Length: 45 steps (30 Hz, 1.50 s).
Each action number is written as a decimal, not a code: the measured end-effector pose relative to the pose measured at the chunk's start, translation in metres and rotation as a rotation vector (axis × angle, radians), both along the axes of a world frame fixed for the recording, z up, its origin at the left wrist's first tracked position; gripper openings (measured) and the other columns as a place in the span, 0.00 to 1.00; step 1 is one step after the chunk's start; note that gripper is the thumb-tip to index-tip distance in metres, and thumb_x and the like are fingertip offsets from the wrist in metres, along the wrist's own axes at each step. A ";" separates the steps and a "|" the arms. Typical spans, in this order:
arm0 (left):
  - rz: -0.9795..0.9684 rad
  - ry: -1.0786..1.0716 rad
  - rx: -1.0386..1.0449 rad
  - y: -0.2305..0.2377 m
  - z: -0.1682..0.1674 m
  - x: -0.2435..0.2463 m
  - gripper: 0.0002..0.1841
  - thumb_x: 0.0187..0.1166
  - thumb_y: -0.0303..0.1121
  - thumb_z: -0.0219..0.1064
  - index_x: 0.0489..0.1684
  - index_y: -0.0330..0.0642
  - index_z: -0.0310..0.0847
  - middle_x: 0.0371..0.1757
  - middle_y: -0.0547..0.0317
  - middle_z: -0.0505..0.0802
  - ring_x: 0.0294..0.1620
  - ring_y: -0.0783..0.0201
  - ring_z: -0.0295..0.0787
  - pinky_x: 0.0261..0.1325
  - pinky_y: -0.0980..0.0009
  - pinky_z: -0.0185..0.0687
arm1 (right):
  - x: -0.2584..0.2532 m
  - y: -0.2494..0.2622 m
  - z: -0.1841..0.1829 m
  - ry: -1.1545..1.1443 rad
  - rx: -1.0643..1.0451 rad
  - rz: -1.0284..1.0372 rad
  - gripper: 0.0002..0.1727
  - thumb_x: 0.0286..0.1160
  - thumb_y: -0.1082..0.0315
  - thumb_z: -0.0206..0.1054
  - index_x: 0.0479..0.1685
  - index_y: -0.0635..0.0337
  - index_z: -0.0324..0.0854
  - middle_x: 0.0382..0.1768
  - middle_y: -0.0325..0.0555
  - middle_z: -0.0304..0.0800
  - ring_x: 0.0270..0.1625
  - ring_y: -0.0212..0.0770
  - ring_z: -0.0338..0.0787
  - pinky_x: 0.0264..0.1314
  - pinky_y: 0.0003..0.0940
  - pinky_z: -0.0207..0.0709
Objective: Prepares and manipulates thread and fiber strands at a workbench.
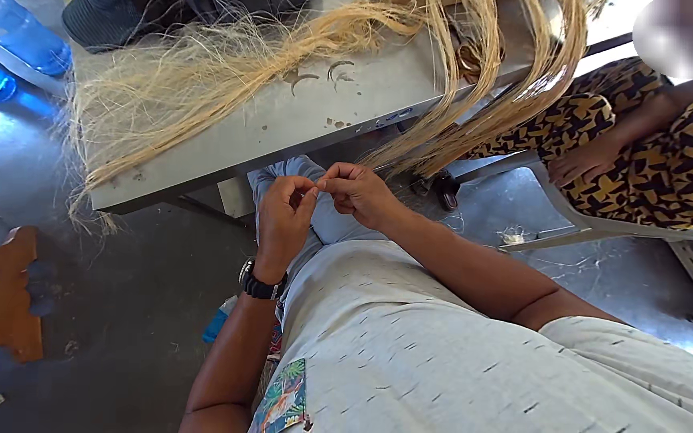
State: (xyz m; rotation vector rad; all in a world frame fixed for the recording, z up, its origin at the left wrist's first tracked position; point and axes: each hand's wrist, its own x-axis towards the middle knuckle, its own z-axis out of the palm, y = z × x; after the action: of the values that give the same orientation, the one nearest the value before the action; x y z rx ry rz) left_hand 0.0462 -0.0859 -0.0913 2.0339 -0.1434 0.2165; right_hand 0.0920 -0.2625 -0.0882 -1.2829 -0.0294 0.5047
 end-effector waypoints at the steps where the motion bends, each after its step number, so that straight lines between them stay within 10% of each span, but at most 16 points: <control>1: 0.000 0.007 0.001 0.000 -0.001 0.000 0.06 0.84 0.33 0.66 0.50 0.45 0.86 0.43 0.60 0.88 0.32 0.69 0.83 0.33 0.72 0.83 | 0.000 0.000 0.000 0.001 0.002 -0.001 0.06 0.81 0.72 0.68 0.33 0.57 0.83 0.18 0.34 0.72 0.13 0.24 0.61 0.14 0.18 0.55; 13: -0.081 0.169 -0.097 0.008 0.012 -0.003 0.04 0.82 0.30 0.64 0.45 0.44 0.84 0.30 0.57 0.86 0.21 0.65 0.77 0.22 0.70 0.73 | -0.001 -0.002 0.003 -0.175 -0.140 0.071 0.05 0.79 0.74 0.68 0.33 0.60 0.83 0.19 0.38 0.77 0.14 0.26 0.63 0.14 0.20 0.55; 23: -0.176 0.165 -0.297 0.010 0.009 -0.004 0.04 0.83 0.27 0.62 0.46 0.41 0.81 0.32 0.57 0.89 0.25 0.66 0.85 0.29 0.72 0.84 | 0.005 -0.012 -0.005 0.265 0.246 0.250 0.07 0.82 0.69 0.62 0.36 0.55 0.84 0.16 0.30 0.71 0.13 0.22 0.66 0.14 0.15 0.61; 45: 0.071 -0.196 0.179 -0.007 -0.007 -0.004 0.07 0.85 0.30 0.65 0.53 0.38 0.84 0.40 0.56 0.93 0.38 0.68 0.92 0.44 0.68 0.91 | -0.006 0.007 0.004 0.033 0.038 -0.045 0.06 0.82 0.70 0.68 0.37 0.61 0.87 0.16 0.35 0.73 0.12 0.24 0.63 0.13 0.18 0.59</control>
State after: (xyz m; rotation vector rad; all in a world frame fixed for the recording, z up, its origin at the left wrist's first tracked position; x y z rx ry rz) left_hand 0.0425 -0.0932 -0.0987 2.1953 -0.2195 0.4622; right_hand 0.0858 -0.2559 -0.0841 -1.2356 0.0174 0.4851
